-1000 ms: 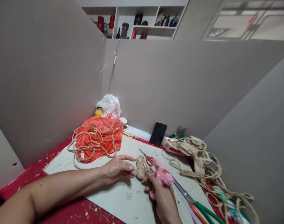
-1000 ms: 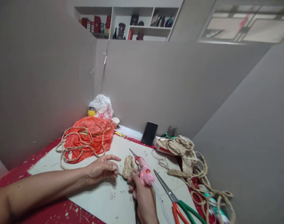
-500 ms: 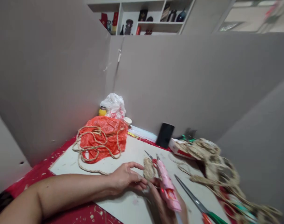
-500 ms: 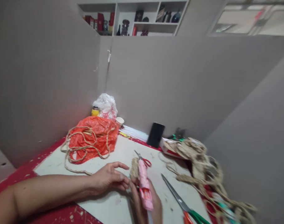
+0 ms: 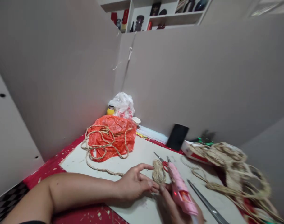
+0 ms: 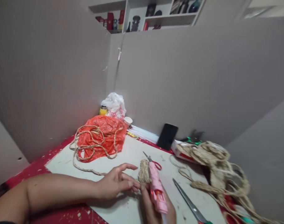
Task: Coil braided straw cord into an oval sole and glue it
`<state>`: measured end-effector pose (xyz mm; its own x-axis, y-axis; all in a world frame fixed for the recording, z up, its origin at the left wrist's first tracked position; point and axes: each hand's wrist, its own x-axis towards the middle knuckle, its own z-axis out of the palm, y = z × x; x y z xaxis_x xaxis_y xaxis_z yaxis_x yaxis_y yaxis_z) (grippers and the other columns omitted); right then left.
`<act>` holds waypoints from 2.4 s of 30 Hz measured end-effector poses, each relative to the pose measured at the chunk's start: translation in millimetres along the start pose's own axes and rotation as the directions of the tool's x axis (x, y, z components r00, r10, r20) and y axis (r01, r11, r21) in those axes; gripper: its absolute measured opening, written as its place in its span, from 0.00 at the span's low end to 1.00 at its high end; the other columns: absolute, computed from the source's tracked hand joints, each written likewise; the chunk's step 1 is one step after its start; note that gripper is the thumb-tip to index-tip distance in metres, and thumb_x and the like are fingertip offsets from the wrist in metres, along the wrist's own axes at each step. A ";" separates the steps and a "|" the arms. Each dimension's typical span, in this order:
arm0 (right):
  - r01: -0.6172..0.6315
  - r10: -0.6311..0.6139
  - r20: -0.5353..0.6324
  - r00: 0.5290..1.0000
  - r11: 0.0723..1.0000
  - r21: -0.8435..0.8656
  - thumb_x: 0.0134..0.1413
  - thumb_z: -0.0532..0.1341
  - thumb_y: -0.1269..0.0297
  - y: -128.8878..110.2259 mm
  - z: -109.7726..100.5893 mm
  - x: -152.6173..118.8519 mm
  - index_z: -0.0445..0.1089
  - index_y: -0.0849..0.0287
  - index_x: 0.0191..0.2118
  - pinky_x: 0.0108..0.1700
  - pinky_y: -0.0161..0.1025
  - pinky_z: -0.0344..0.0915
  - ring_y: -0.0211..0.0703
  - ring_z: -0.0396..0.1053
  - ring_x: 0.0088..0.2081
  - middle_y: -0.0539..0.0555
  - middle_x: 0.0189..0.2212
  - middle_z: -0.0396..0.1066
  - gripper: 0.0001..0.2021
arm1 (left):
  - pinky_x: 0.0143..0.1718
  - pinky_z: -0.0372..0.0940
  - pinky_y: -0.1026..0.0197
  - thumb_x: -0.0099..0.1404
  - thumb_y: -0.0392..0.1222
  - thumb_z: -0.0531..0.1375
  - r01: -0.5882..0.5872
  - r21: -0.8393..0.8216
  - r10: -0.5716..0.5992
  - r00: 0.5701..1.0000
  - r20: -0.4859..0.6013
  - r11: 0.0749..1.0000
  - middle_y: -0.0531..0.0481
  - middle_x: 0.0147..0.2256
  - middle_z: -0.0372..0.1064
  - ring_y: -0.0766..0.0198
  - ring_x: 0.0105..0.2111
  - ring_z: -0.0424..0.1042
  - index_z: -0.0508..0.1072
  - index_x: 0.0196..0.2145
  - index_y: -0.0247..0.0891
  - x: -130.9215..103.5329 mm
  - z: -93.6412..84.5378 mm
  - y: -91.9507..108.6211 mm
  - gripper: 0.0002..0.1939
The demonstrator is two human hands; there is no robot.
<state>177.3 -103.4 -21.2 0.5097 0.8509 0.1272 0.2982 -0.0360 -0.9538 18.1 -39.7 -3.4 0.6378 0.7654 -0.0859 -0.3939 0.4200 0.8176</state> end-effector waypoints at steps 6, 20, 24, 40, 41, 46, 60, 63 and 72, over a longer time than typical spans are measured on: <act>-0.063 0.062 0.011 0.998 0.995 0.073 0.45 0.67 0.52 -9.3 7.9 -1.6 0.72 0.58 0.33 0.38 0.41 0.64 0.49 0.71 0.33 0.52 0.29 0.75 0.15 | 0.44 0.62 0.56 0.52 0.45 0.69 -0.080 0.147 0.072 0.996 0.057 0.986 0.41 0.38 0.77 0.57 0.39 0.74 0.64 0.51 0.39 -6.0 -1.0 -0.1 0.31; -0.197 0.122 0.186 0.975 0.864 0.464 0.43 0.71 0.56 -19.4 11.6 0.4 0.71 0.57 0.31 0.27 0.32 0.60 0.36 0.64 0.25 0.47 0.25 0.70 0.13 | 0.36 0.62 0.60 0.50 0.32 0.67 0.043 0.088 -0.053 0.992 0.112 0.995 0.43 0.42 0.75 0.61 0.37 0.72 0.61 0.53 0.41 -3.3 0.1 8.5 0.33; -0.207 0.127 0.187 0.974 0.834 0.511 0.41 0.72 0.57 -20.4 10.0 0.4 0.70 0.58 0.31 0.21 0.28 0.51 0.30 0.54 0.22 0.45 0.25 0.66 0.15 | 0.36 0.64 0.58 0.47 0.29 0.67 0.137 -0.038 -0.133 0.987 0.092 0.990 0.41 0.38 0.76 0.59 0.35 0.74 0.62 0.52 0.36 2.0 -2.4 14.5 0.35; -0.219 0.100 0.252 0.963 0.836 0.503 0.44 0.71 0.58 -20.1 5.6 -1.7 0.66 0.57 0.29 0.24 0.28 0.51 0.32 0.51 0.24 0.44 0.25 0.62 0.14 | 0.39 0.64 0.59 0.48 0.26 0.67 0.238 -0.174 -0.215 0.966 0.145 0.955 0.41 0.36 0.76 0.62 0.32 0.75 0.59 0.54 0.34 3.1 -7.7 16.1 0.37; -0.207 0.093 0.244 0.965 0.840 0.501 0.44 0.71 0.58 -20.3 5.8 -2.2 0.66 0.57 0.28 0.24 0.29 0.51 0.32 0.51 0.24 0.44 0.25 0.61 0.14 | 0.39 0.64 0.59 0.48 0.25 0.66 0.238 -0.179 -0.213 0.966 0.147 0.955 0.40 0.36 0.76 0.62 0.32 0.76 0.59 0.55 0.33 2.7 -7.2 16.6 0.38; -0.167 0.071 0.209 0.975 0.854 0.492 0.45 0.70 0.58 -21.6 8.9 -4.1 0.69 0.56 0.29 0.27 0.32 0.56 0.35 0.57 0.26 0.45 0.26 0.64 0.11 | 0.39 0.65 0.59 0.47 0.23 0.65 0.212 -0.220 -0.198 0.977 0.083 0.952 0.39 0.34 0.77 0.62 0.30 0.76 0.56 0.57 0.31 -3.0 -0.3 15.3 0.40; -0.271 0.133 0.279 0.951 0.795 0.542 0.47 0.69 0.58 -28.5 10.2 -20.0 0.65 0.56 0.30 0.28 0.32 0.57 0.36 0.63 0.27 0.46 0.24 0.69 0.13 | 0.32 0.65 0.64 0.57 0.44 0.66 -0.051 0.083 0.057 0.996 -0.068 0.995 0.47 0.28 0.73 0.68 0.27 0.70 0.72 0.40 0.32 14.9 -17.1 26.9 0.16; -0.301 0.176 0.266 0.948 0.766 0.568 0.47 0.70 0.58 -25.9 12.5 -16.7 0.64 0.55 0.32 0.30 0.34 0.60 0.37 0.66 0.27 0.47 0.26 0.72 0.14 | 0.29 0.61 0.66 0.56 0.47 0.67 -0.088 0.215 0.087 0.996 0.015 0.973 0.51 0.24 0.71 0.70 0.24 0.67 0.75 0.35 0.31 8.1 -14.5 18.2 0.15; -0.359 0.196 0.327 0.924 0.735 0.575 0.47 0.70 0.61 -17.9 18.6 -20.3 0.70 0.57 0.33 0.35 0.34 0.63 0.36 0.69 0.29 0.48 0.28 0.76 0.11 | 0.35 0.62 0.61 0.56 0.45 0.66 -0.218 0.484 0.198 0.976 0.092 0.847 0.46 0.29 0.75 0.61 0.31 0.71 0.79 0.32 0.33 -3.9 -8.8 13.9 0.11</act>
<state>146.6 -110.3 -11.8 0.2657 0.9510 -0.1583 -0.4284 -0.0307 -0.9031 4.3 -32.6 3.3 0.6052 0.7852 0.1309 -0.1524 -0.0471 0.9872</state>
